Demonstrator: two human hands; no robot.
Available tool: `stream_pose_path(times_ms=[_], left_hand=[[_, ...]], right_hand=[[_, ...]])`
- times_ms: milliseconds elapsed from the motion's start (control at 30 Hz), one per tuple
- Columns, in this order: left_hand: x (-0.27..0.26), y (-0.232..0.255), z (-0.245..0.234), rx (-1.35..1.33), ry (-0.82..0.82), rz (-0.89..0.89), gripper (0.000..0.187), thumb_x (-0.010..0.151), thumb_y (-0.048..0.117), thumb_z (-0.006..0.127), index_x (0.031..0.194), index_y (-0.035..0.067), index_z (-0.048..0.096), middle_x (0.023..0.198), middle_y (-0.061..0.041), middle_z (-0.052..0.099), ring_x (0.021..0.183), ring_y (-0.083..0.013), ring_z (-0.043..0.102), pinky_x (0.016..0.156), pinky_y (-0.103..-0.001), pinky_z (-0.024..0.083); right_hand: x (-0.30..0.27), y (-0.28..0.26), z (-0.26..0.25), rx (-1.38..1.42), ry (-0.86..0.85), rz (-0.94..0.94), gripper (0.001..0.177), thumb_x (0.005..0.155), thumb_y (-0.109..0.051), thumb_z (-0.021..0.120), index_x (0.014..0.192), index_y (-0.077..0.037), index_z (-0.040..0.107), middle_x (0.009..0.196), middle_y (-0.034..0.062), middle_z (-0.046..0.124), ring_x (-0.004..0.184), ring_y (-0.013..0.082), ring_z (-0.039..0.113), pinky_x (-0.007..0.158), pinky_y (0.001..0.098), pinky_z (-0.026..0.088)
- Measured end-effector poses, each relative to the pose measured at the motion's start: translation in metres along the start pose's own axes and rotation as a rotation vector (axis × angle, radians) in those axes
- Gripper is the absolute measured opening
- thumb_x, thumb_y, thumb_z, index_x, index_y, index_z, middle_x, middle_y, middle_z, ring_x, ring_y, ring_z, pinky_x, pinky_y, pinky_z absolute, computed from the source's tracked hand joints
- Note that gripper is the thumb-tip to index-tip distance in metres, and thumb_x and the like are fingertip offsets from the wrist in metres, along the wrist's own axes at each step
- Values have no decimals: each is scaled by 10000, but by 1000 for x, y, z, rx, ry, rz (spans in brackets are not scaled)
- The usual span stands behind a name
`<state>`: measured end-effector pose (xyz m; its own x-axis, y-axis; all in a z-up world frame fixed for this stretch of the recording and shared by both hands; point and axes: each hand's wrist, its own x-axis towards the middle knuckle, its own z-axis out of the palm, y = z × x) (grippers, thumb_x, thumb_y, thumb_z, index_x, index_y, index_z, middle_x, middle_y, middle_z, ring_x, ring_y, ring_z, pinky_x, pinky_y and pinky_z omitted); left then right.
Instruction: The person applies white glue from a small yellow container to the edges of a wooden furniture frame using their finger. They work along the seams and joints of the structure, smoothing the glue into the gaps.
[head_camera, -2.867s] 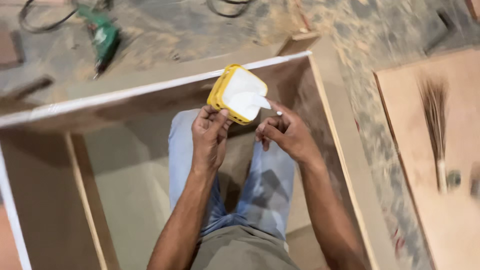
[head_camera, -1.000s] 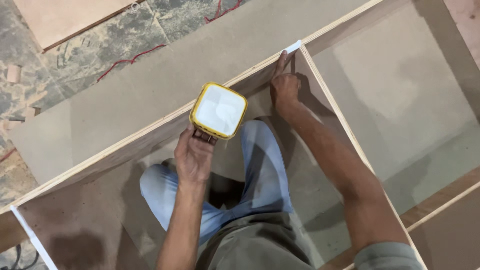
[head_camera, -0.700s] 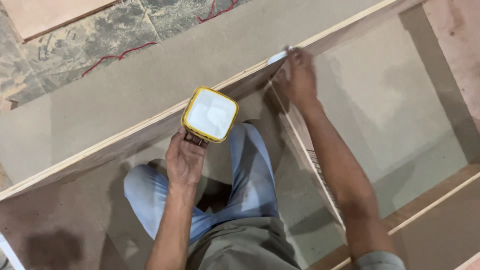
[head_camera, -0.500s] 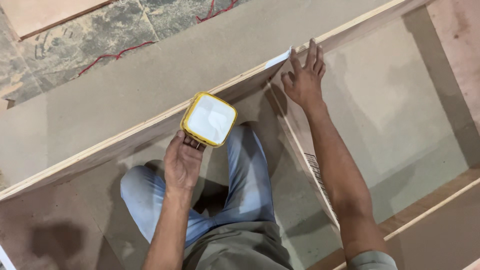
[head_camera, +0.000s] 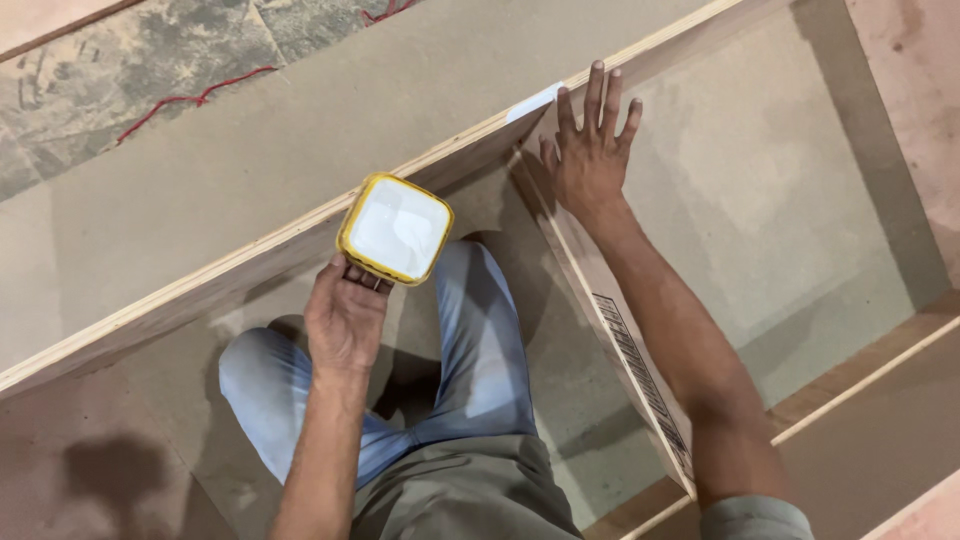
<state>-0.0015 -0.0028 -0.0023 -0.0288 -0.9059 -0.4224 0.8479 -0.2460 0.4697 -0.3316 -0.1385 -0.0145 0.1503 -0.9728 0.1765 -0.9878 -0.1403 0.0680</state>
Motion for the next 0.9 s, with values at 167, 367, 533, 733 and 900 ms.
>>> stream_pose_path(times_ms=[167, 367, 533, 733, 900], left_hand=[[3, -2, 4, -2, 2, 3, 454, 968, 303, 654, 1314, 19, 578, 1324, -78, 607, 1276, -214, 547, 1181, -438, 372], [7, -4, 10, -15, 2, 1, 456, 954, 314, 663, 1305, 33, 586, 1323, -78, 614, 1273, -215, 552, 1169, -436, 378], [12, -6, 8, -1, 11, 11, 446, 964, 306, 670, 1301, 24, 593, 1307, -78, 612, 1260, -217, 554, 1165, -444, 388], [9, -7, 9, -21, 38, 1, 449, 950, 294, 670, 1296, 19, 586, 1293, -87, 624, 1249, -218, 562, 1160, -436, 391], [7, 1, 6, -20, 43, 49, 470, 952, 283, 690, 1309, 4, 562, 1325, -95, 605, 1282, -226, 552, 1176, -434, 392]], right_hand=[[2, 16, -2, 99, -29, 6, 622, 1055, -339, 629, 1615, -120, 468, 1718, 285, 111, 1584, 488, 89, 1186, 707, 177], [0, 22, 21, 211, -58, -32, 635, 1050, -388, 626, 1599, -117, 457, 1679, 286, 151, 1520, 522, 138, 1124, 724, 206], [-9, 31, 27, 251, -52, 49, 648, 1076, -385, 583, 1638, -101, 427, 1706, 267, 135, 1548, 513, 134, 1162, 709, 192], [11, 11, 24, 251, -130, 71, 671, 1053, -432, 587, 1598, -71, 435, 1702, 254, 96, 1560, 498, 76, 1199, 683, 153], [11, -13, 26, 316, -177, 61, 746, 1029, -505, 586, 1610, -93, 363, 1688, 254, 50, 1552, 478, 0, 1201, 701, 38]])
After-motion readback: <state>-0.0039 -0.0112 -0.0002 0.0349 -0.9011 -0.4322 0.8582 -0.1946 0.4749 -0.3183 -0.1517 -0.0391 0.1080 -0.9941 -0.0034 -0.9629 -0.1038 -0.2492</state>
